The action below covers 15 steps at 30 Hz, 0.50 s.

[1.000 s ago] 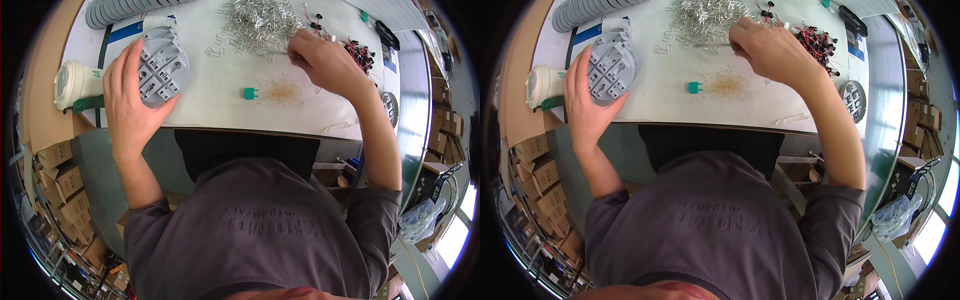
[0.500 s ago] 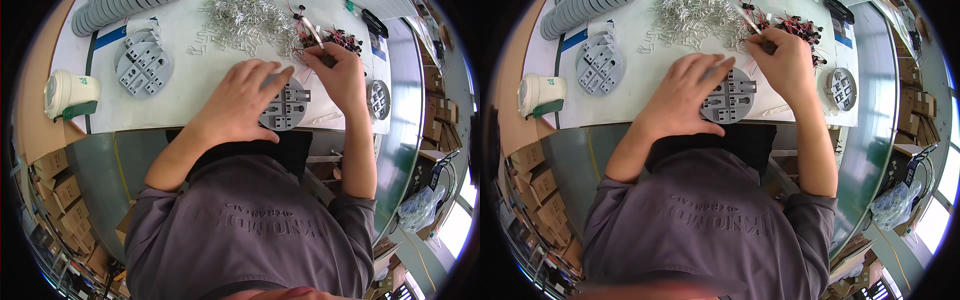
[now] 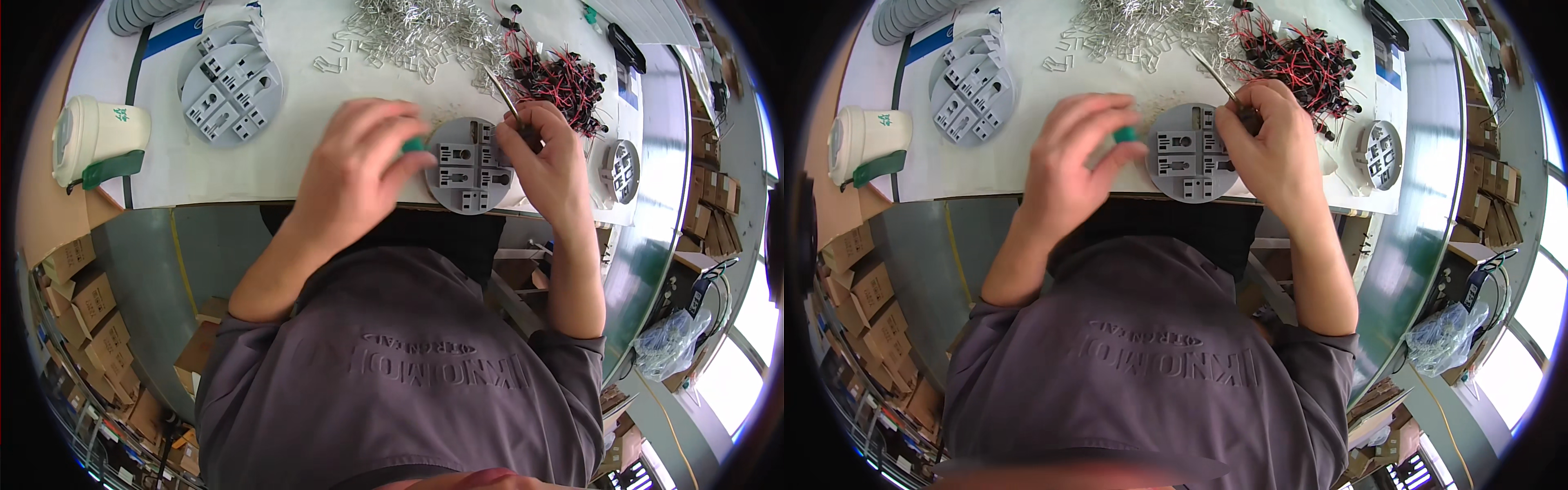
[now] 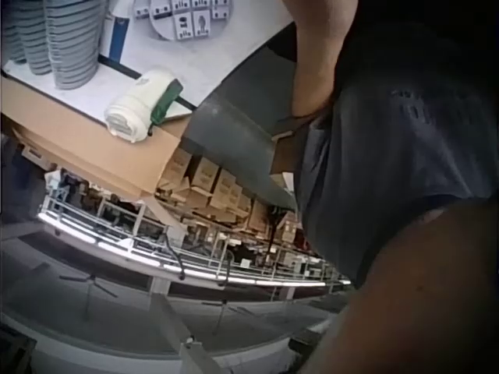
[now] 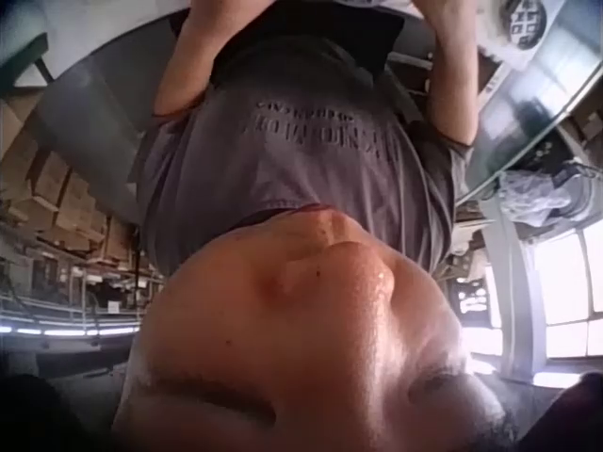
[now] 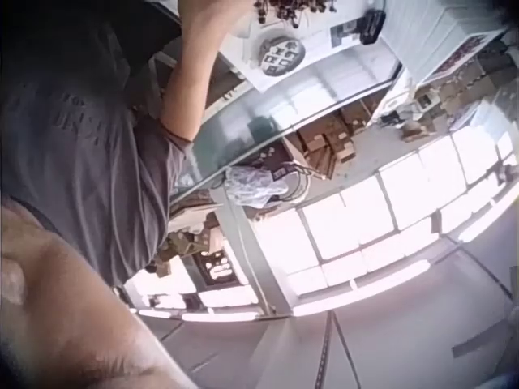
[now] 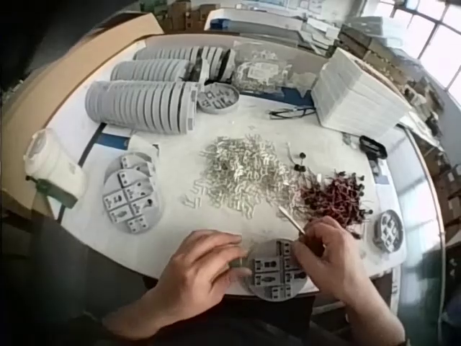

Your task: Assembling small electronic components and wiring onto a plastic housing at a manufacturing workstation.

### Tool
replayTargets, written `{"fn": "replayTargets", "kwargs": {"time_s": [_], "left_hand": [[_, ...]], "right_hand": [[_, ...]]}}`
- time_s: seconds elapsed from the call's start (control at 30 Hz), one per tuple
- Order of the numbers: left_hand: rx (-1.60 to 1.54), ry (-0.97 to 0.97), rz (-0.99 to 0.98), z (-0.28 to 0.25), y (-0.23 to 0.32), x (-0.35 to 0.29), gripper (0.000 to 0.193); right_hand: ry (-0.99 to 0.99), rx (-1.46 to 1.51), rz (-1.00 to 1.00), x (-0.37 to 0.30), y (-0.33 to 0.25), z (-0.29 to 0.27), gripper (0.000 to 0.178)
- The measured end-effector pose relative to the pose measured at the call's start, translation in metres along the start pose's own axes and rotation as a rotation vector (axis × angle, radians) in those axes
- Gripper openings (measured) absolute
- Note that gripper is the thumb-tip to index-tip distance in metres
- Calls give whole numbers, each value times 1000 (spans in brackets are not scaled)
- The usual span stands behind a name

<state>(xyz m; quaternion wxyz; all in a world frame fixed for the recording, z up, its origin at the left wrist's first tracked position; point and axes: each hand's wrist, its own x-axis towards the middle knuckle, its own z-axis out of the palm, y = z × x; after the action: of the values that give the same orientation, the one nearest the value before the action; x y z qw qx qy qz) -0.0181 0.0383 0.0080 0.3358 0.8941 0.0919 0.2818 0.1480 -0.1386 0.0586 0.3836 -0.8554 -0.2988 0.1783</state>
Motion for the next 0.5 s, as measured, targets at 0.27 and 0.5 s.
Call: {"fn": "replayTargets", "kwargs": {"time_s": [0.27, 0.5], "left_hand": [[-180, -53, 42, 22, 15, 0, 26], [-188, -156, 9, 3, 7, 6, 34]], "right_hand": [[5, -169, -57, -3, -1, 10, 11], [-83, -147, -41, -4, -6, -13, 17]]}}
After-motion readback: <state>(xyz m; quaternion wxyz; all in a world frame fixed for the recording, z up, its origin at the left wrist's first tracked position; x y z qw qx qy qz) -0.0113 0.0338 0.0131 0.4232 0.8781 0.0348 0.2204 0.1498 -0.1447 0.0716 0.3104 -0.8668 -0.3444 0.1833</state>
